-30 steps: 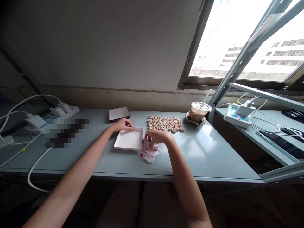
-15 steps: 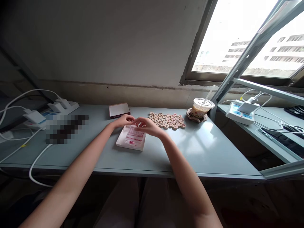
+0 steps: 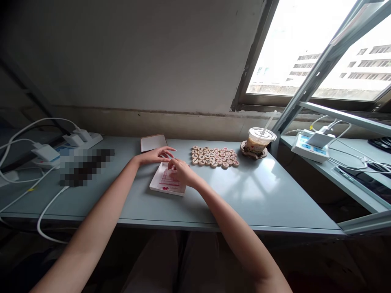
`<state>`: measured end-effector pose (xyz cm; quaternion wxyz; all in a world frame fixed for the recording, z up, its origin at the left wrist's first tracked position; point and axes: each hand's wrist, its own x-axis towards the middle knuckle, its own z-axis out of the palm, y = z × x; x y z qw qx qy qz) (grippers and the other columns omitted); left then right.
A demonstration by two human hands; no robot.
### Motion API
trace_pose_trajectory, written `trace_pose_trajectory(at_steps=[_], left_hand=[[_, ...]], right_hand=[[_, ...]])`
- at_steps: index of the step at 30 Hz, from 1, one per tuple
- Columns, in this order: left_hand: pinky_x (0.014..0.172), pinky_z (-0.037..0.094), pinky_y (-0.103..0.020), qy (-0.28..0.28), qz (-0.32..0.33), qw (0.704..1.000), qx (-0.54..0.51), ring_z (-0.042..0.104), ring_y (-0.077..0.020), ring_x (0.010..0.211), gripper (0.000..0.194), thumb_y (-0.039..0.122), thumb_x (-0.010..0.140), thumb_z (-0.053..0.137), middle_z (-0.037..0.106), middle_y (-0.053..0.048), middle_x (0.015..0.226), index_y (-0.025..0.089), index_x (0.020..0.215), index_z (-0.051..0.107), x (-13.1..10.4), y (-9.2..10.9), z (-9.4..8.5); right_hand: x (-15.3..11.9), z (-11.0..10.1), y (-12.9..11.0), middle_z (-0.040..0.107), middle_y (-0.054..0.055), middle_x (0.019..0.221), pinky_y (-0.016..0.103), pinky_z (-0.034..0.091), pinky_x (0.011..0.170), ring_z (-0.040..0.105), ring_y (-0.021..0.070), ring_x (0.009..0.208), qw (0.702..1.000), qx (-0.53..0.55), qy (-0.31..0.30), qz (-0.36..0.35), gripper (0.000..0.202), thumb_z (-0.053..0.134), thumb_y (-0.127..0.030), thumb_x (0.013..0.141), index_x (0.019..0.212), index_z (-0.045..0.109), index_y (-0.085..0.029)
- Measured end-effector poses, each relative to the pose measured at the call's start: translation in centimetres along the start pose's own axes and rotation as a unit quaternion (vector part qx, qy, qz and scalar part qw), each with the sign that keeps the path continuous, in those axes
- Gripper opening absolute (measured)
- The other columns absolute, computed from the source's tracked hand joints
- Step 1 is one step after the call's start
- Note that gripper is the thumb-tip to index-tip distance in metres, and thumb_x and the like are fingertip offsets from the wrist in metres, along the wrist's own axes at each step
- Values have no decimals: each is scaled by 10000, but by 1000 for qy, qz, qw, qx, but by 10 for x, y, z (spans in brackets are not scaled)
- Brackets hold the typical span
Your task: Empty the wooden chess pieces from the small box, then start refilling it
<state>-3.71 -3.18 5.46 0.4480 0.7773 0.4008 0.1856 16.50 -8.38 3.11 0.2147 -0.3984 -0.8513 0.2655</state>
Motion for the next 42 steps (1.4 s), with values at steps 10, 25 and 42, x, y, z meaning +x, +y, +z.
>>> trace_pose_trajectory(at_steps=[10,25,42], left_hand=[[877,433,-319,-55,7,998,9,546,-219,1092,581,316,732,655,618,-91,1109,206,1276,485,6,-9,0],[908,406,-324,-70,16,996,45,538,-224,1110,605,338,673,718,626,-77,1125,221,1234,525,2,-2,1],[907,418,-316,-84,1,996,43,515,-226,1125,596,285,635,714,584,-65,1172,211,1194,521,7,-4,8]], right_hand=[[-4,-2,-3,491,82,1119,327,427,832,517,194,977,998,-52,-29,5,297,539,-68,778,1051,542,-184],[-2,-1,-8,499,108,1268,270,452,766,539,195,1073,999,-30,16,-27,334,481,40,727,958,614,-162],[2,-2,-5,558,72,1034,266,458,792,580,124,838,994,-36,84,-57,141,573,-80,809,909,640,-154]])
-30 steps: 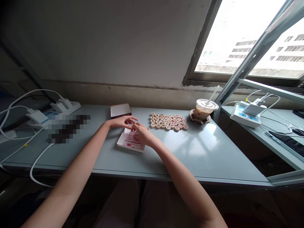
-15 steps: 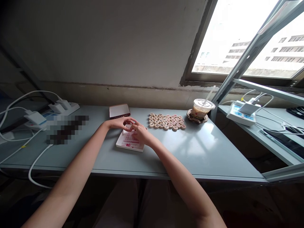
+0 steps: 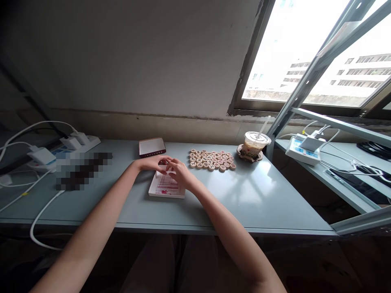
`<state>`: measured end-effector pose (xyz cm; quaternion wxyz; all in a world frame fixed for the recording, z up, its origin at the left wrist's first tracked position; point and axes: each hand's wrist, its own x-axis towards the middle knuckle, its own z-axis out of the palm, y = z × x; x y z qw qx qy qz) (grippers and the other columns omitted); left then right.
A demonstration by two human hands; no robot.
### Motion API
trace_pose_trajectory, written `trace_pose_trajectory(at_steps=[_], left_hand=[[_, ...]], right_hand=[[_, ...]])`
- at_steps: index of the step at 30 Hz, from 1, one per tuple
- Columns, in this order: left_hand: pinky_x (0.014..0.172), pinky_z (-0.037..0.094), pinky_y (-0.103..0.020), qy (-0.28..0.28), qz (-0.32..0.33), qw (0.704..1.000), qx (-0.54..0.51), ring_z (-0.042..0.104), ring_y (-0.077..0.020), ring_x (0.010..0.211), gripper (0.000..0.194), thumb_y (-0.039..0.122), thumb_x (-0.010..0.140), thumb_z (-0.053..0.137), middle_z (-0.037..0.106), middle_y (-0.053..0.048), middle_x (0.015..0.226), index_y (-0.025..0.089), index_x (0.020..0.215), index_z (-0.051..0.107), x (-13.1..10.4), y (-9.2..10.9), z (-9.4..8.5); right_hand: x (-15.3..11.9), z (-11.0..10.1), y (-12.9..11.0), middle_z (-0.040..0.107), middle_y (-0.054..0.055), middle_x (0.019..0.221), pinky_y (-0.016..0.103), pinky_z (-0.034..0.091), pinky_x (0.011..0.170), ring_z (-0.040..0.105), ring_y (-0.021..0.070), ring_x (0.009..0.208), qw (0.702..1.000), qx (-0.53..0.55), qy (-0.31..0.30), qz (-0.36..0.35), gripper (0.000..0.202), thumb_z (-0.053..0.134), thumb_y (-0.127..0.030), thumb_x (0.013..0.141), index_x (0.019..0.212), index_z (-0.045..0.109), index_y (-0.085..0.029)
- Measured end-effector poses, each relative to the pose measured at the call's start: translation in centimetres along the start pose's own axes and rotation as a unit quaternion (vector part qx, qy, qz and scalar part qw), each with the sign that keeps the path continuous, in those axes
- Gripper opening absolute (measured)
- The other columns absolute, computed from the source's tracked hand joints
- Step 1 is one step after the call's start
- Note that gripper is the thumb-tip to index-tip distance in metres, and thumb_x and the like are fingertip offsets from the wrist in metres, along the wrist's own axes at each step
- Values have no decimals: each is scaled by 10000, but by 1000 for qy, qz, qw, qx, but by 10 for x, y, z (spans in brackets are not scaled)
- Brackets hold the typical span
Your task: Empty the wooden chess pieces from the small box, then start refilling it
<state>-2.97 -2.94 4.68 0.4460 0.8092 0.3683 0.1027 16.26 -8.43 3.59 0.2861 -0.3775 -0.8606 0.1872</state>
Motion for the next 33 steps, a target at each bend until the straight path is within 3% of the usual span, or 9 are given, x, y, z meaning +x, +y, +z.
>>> trace_pose_trajectory(at_steps=[3,6,9,13,26,33], left_hand=[[927,403,-325,11,-4,1000,11,511,-233,1127,636,340,615,747,569,-70,1181,224,1202,530,2,-2,1],[917,402,-326,23,-19,999,30,505,-244,1125,683,393,597,764,547,-71,1192,249,1224,536,4,-2,3],[893,404,-314,23,-30,998,52,513,-241,1089,635,418,600,756,537,-61,1180,264,1188,570,5,-1,6],[880,400,-294,20,-33,998,54,508,-233,1078,606,406,606,745,525,-56,1176,266,1171,579,5,1,6],[904,402,-311,14,-17,1000,16,523,-227,1071,628,377,612,742,555,-67,1152,232,1198,570,2,2,3],[873,411,-299,39,-9,999,-12,534,-207,1045,622,464,691,681,599,-79,1113,219,1244,535,-4,-1,-6]], right_hand=[[-1,-16,4,579,43,1007,255,439,749,564,125,828,996,-75,37,31,140,569,-128,841,939,646,-192],[-4,-35,15,603,41,1038,309,405,823,533,188,976,974,-203,69,78,134,599,-189,840,957,654,-221],[-8,-46,28,617,46,1054,347,376,872,509,225,1041,949,-269,43,158,124,636,-245,819,937,668,-225],[-9,-45,37,624,51,1043,329,378,845,517,219,1025,937,-278,22,208,146,647,-272,808,946,676,-233],[-10,-46,35,605,80,1040,303,419,777,524,230,1018,943,-265,5,203,181,635,-200,795,972,676,-214],[-8,-45,33,573,77,1016,279,409,749,518,212,986,947,-245,8,209,120,651,-219,783,898,676,-196]])
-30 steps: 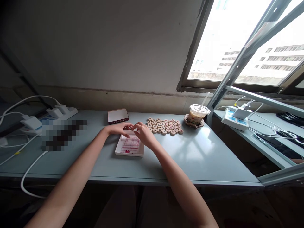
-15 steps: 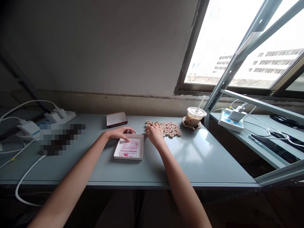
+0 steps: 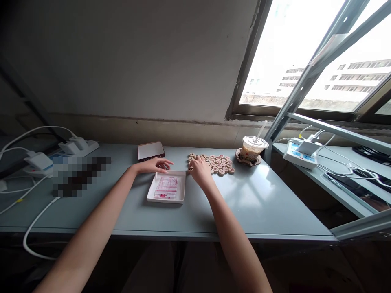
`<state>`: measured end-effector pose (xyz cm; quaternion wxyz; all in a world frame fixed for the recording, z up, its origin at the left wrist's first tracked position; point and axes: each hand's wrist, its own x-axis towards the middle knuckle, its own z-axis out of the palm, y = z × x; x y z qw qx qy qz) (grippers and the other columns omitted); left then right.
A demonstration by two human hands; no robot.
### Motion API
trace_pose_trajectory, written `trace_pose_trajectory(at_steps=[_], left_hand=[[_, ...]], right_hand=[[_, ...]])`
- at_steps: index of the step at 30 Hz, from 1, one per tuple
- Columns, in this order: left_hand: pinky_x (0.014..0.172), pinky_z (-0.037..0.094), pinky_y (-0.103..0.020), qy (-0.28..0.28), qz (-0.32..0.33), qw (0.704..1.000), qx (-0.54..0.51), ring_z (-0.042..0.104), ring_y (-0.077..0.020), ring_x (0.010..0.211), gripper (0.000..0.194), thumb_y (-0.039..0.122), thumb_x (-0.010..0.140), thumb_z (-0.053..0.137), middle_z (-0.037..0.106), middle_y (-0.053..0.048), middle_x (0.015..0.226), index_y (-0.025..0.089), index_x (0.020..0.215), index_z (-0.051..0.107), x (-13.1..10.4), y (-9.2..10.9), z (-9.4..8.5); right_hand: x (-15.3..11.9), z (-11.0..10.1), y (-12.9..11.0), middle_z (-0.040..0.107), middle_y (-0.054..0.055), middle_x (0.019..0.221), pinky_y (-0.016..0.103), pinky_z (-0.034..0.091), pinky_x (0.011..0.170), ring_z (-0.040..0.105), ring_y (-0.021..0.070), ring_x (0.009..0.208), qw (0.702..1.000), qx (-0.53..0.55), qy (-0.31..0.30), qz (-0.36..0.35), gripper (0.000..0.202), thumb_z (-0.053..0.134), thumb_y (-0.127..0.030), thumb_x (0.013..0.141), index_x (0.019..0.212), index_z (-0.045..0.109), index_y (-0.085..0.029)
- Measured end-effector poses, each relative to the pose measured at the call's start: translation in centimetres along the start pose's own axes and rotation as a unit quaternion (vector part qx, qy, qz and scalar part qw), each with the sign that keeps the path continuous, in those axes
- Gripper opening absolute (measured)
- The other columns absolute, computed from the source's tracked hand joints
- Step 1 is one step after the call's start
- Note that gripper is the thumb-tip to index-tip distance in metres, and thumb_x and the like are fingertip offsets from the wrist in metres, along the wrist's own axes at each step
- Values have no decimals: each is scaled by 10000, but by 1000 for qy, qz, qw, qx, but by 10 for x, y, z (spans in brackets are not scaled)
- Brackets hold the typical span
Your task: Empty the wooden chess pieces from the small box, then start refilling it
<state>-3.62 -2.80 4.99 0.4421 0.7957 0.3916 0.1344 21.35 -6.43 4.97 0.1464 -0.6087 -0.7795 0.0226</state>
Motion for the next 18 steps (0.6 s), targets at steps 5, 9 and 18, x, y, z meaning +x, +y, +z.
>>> trace_pose_trajectory(at_steps=[5,9,18], left_hand=[[632,393,-264,125,-52,991,3,532,-154,705,482,574,717,616,578,-17,731,186,1003,642,-13,-13,-15],[491,320,-241,35,-109,993,-35,454,-107,506,593,603,680,642,499,28,565,190,1103,596,-12,-10,-13],[542,379,-227,-81,-80,993,-29,540,-105,605,462,538,777,549,578,-3,726,184,1075,559,5,5,6]], right_hand=[[-2,-14,-6,574,45,968,262,385,727,514,186,950,995,62,77,3,134,630,-301,795,893,636,-209],[-9,-22,-19,599,0,879,219,350,648,534,124,795,986,126,41,-102,156,595,-362,835,918,617,-232],[-20,4,-51,657,51,830,260,299,664,572,172,810,964,-1,-23,-265,173,575,-217,840,1007,611,-189]])
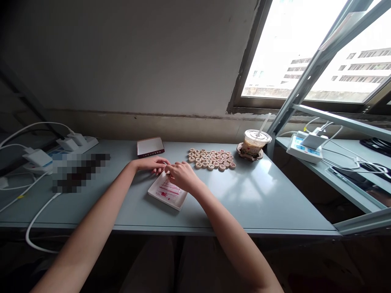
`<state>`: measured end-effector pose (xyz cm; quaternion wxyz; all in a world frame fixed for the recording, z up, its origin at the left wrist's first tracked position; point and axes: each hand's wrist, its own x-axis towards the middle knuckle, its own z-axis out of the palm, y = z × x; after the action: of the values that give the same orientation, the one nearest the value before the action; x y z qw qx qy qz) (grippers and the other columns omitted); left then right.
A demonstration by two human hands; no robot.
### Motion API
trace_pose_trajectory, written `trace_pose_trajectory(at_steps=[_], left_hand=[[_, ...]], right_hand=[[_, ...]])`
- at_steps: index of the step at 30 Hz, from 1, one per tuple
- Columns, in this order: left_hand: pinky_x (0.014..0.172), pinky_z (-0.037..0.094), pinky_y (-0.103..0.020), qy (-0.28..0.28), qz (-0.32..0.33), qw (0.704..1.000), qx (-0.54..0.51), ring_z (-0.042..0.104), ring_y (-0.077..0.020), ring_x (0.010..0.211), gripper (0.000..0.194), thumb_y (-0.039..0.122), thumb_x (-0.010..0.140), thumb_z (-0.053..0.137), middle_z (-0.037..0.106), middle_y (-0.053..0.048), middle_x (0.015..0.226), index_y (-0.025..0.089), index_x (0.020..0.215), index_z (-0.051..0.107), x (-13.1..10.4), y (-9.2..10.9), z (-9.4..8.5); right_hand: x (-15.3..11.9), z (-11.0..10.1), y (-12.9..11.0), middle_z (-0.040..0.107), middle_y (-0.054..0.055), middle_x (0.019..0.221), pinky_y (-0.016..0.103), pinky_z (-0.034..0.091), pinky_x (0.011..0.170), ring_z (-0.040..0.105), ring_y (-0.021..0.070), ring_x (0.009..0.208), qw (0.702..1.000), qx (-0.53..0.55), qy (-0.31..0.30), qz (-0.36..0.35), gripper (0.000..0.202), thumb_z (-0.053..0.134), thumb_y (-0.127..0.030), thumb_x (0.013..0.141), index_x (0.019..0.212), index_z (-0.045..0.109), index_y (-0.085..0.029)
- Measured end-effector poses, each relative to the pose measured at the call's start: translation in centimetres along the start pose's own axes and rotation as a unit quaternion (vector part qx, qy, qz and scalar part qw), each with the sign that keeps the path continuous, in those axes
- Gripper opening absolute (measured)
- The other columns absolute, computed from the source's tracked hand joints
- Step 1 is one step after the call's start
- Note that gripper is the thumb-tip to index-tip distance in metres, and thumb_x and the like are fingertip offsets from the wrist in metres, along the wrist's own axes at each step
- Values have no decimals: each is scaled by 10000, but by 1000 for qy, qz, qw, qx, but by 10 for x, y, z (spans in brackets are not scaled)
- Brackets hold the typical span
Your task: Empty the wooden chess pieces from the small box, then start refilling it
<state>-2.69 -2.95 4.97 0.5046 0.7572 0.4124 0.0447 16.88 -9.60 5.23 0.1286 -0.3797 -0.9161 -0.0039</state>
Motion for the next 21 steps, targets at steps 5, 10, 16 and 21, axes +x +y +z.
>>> trace_pose_trajectory(at_steps=[5,10,16,21], left_hand=[[518,334,-238,-12,10,999,30,475,-111,577,448,559,779,540,528,10,669,184,1022,560,-1,2,1],[547,294,-241,61,40,993,89,400,-116,585,453,499,703,651,394,49,629,213,1033,533,3,8,10],[584,321,-240,54,33,988,138,453,-144,676,577,487,592,738,419,30,742,244,1071,526,7,7,15],[598,330,-244,58,25,985,160,472,-159,702,614,465,575,740,444,28,755,258,1106,510,8,7,16]], right_hand=[[0,-3,5,659,58,820,274,309,714,571,171,802,1000,-8,11,23,168,533,-142,846,988,617,-174],[-7,-20,19,651,21,868,240,336,677,563,143,816,997,71,-9,20,98,598,-211,830,857,691,-227],[-11,-33,20,672,-16,806,210,334,571,563,107,692,982,130,-127,42,140,663,-177,759,810,745,-278],[-8,-27,16,688,-16,836,211,353,626,577,124,749,985,111,-130,20,193,660,-120,742,828,740,-273]])
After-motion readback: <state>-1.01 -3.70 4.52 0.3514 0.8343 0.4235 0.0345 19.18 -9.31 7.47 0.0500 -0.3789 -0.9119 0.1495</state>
